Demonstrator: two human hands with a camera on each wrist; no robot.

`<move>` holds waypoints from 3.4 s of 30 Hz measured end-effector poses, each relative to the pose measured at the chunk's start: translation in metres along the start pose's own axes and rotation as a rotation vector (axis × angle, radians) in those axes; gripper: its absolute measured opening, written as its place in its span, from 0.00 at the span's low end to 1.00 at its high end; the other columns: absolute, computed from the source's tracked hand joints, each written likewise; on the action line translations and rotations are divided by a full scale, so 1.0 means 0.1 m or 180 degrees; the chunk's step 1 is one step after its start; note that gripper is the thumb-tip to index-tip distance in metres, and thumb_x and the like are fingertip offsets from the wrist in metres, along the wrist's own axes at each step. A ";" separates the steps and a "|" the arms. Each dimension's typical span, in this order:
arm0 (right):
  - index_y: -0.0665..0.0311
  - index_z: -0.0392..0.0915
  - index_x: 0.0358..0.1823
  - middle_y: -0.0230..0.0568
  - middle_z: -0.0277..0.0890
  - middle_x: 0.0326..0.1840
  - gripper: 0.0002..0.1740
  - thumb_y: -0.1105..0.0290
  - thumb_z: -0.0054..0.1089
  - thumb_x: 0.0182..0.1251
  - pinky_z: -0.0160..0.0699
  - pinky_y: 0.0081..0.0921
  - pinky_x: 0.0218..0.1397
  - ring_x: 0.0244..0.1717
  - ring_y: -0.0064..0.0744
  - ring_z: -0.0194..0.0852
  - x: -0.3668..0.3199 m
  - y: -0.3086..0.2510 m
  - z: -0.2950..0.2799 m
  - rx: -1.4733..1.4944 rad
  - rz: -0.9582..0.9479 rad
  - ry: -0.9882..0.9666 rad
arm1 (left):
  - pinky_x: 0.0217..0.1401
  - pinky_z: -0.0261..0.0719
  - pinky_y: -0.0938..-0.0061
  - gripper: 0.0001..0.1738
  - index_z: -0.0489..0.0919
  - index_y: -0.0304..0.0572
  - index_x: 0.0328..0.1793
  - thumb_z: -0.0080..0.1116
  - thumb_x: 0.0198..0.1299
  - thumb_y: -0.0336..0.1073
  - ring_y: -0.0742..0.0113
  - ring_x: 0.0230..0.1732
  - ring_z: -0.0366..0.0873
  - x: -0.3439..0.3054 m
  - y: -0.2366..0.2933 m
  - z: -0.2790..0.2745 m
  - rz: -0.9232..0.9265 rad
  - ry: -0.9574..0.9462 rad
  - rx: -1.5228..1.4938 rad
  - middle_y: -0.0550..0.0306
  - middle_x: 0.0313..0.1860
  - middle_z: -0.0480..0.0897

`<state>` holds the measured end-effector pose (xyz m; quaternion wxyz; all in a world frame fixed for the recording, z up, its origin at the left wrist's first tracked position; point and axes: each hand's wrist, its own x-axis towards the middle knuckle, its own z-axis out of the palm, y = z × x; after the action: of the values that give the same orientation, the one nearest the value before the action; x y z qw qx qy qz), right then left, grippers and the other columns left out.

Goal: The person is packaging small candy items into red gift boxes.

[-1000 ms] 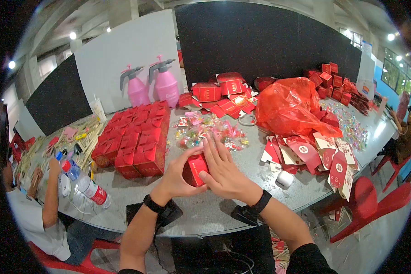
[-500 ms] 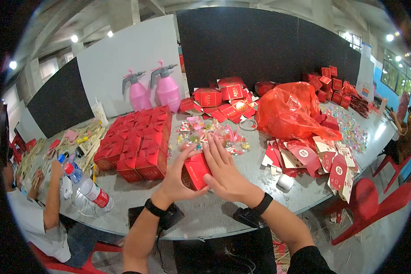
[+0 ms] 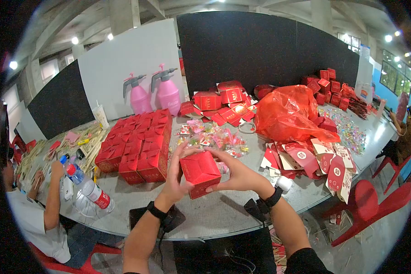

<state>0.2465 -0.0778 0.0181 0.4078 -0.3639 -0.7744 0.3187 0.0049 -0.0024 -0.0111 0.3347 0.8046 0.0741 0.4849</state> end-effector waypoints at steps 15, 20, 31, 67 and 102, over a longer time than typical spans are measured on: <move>0.58 0.54 0.89 0.61 0.49 0.91 0.61 0.71 0.82 0.55 0.53 0.55 0.89 0.89 0.65 0.49 0.14 0.15 0.04 -0.2536 -0.0800 0.1874 | 0.83 0.73 0.51 0.38 0.67 0.42 0.86 0.60 0.80 0.54 0.54 0.79 0.76 0.08 0.17 -0.26 -0.2369 0.0576 -0.3401 0.49 0.80 0.77; 0.67 0.72 0.75 0.60 0.79 0.71 0.37 0.58 0.75 0.70 0.76 0.50 0.75 0.73 0.61 0.76 0.34 0.36 -0.49 -0.2774 0.0263 0.0806 | 0.88 0.67 0.47 0.35 0.66 0.39 0.85 0.63 0.79 0.45 0.50 0.81 0.73 0.09 -0.02 -0.44 -0.1214 0.1700 -0.3309 0.47 0.81 0.75; 0.71 0.73 0.72 0.71 0.85 0.58 0.49 0.32 0.62 0.70 0.84 0.60 0.63 0.62 0.72 0.84 1.48 1.25 -0.28 -0.3467 0.1032 0.0471 | 0.72 0.82 0.64 0.32 0.75 0.41 0.74 0.77 0.67 0.35 0.66 0.66 0.84 0.07 -0.15 -0.35 -0.1536 0.1959 -0.2150 0.55 0.67 0.83; 0.70 0.76 0.56 0.40 0.84 0.46 0.14 0.65 0.61 0.82 0.83 0.33 0.50 0.47 0.28 0.82 1.63 1.11 -0.65 -0.0160 0.0753 0.0918 | 0.75 0.81 0.61 0.58 0.60 0.30 0.82 0.88 0.55 0.44 0.58 0.73 0.79 -0.09 -0.49 -0.07 -0.1512 0.0754 -0.0076 0.42 0.74 0.77; 0.65 0.83 0.62 0.48 0.87 0.50 0.19 0.61 0.68 0.79 0.84 0.37 0.55 0.51 0.39 0.87 1.33 -0.20 -0.65 -0.1350 -0.0313 -0.0651 | 0.78 0.77 0.58 0.67 0.57 0.31 0.84 0.93 0.46 0.43 0.54 0.74 0.77 -0.07 -0.33 -0.08 -0.1050 0.0512 0.0889 0.42 0.73 0.75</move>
<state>0.2429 0.0342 0.1168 0.2567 -0.3692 -0.8780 0.1640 0.0020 0.0234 -0.0339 0.2879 0.7789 0.2975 0.4712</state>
